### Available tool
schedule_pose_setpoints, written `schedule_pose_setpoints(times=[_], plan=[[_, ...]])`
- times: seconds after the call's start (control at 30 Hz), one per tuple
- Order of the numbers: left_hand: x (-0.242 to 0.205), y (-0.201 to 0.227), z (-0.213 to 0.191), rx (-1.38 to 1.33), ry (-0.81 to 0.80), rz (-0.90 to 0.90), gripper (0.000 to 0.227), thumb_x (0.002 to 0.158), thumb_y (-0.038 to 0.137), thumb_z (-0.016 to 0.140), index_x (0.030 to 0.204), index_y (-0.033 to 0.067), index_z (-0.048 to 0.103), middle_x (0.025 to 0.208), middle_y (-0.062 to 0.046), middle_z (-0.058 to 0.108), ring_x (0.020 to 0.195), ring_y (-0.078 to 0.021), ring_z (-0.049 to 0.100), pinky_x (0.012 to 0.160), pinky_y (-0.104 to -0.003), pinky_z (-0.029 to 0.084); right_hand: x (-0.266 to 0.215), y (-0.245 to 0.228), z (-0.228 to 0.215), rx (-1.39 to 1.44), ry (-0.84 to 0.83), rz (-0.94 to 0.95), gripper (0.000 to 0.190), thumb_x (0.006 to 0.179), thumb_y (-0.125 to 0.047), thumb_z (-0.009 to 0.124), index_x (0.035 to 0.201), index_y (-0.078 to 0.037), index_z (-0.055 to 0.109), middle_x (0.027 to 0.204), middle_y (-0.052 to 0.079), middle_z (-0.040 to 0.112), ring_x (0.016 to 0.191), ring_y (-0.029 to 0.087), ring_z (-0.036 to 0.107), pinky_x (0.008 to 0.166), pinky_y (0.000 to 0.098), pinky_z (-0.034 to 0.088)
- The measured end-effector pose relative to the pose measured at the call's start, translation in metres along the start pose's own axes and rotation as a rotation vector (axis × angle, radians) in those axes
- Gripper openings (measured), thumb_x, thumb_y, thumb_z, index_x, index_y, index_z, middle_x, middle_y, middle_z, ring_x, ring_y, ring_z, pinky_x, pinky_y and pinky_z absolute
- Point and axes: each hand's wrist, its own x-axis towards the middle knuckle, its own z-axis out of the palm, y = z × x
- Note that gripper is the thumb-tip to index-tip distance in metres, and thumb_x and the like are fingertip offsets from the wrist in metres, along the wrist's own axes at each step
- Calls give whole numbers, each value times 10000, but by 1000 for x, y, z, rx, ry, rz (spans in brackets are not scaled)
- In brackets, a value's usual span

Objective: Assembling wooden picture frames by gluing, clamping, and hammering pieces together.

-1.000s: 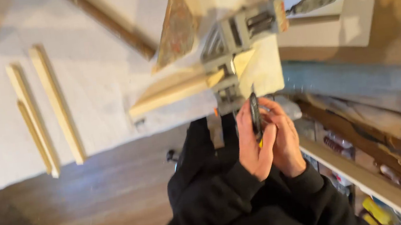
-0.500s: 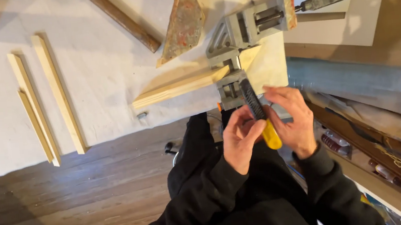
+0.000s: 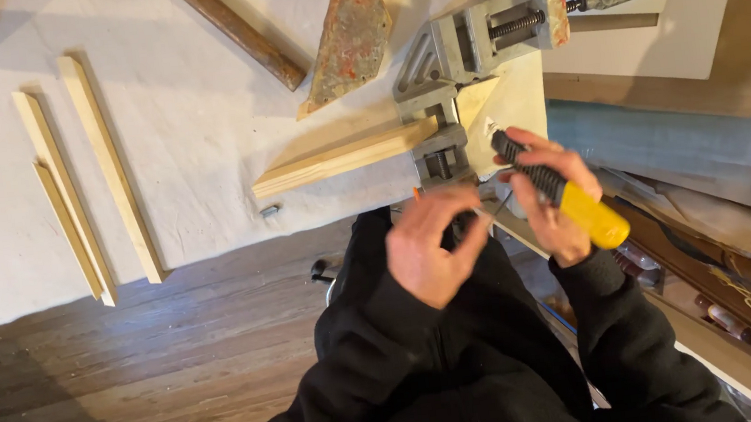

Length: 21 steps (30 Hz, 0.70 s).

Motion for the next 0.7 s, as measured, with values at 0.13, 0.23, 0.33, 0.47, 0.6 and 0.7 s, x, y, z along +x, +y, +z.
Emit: schedule_pose_setpoints(times=[0.13, 0.23, 0.33, 0.47, 0.6, 0.7], plan=[[33, 11, -33, 1057, 243, 599, 445, 861, 170, 814, 1263, 85, 642, 1324, -96, 611, 1251, -303, 580, 1133, -518, 402, 9, 4, 0, 76, 205, 139, 195, 1009, -38, 715, 1185, -75, 641, 1344, 166, 641, 1077, 240, 725, 885, 323, 639], [54, -8, -43, 1164, 225, 551, 560, 827, 212, 804, 1335, 77, 610, 1314, -86, 575, 1248, -289, 547, 1150, -549, 340, 27, 1, 3, -203, 188, 27, 209, 1016, -2, 739, 1205, -53, 667, 1287, 170, 663, 1046, 244, 709, 911, 316, 593], [63, -20, -49, 1178, 184, 532, 554, 836, 217, 803, 1331, 88, 593, 1242, -66, 580, 1200, -277, 559, 1143, -548, 342, 37, -4, 9, -426, 115, 5, 262, 1000, 19, 742, 1245, -52, 686, 1258, 175, 690, 1044, 244, 717, 919, 318, 568], [68, -32, -53, 1185, 156, 517, 491, 867, 215, 800, 1306, 124, 602, 1202, -13, 600, 1154, -238, 581, 1139, -524, 353, 50, -3, 9, -572, -10, -11, 326, 969, 25, 742, 1280, -53, 685, 1230, 155, 713, 1071, 279, 701, 944, 353, 560], [69, -29, -53, 1186, 159, 524, 477, 859, 220, 799, 1286, 127, 609, 1194, -8, 609, 1152, -242, 583, 1133, -521, 357, 56, -7, 10, -637, -90, -119, 324, 961, 40, 736, 1266, -47, 664, 1298, 157, 694, 1135, 340, 669, 987, 399, 550], [70, -29, -54, 1166, 174, 533, 493, 843, 223, 804, 1290, 128, 619, 1184, -7, 614, 1146, -242, 583, 1134, -526, 356, 52, -4, 10, -633, -113, -106, 332, 968, 48, 723, 1276, -42, 639, 1313, 154, 684, 1134, 352, 665, 978, 410, 552]])
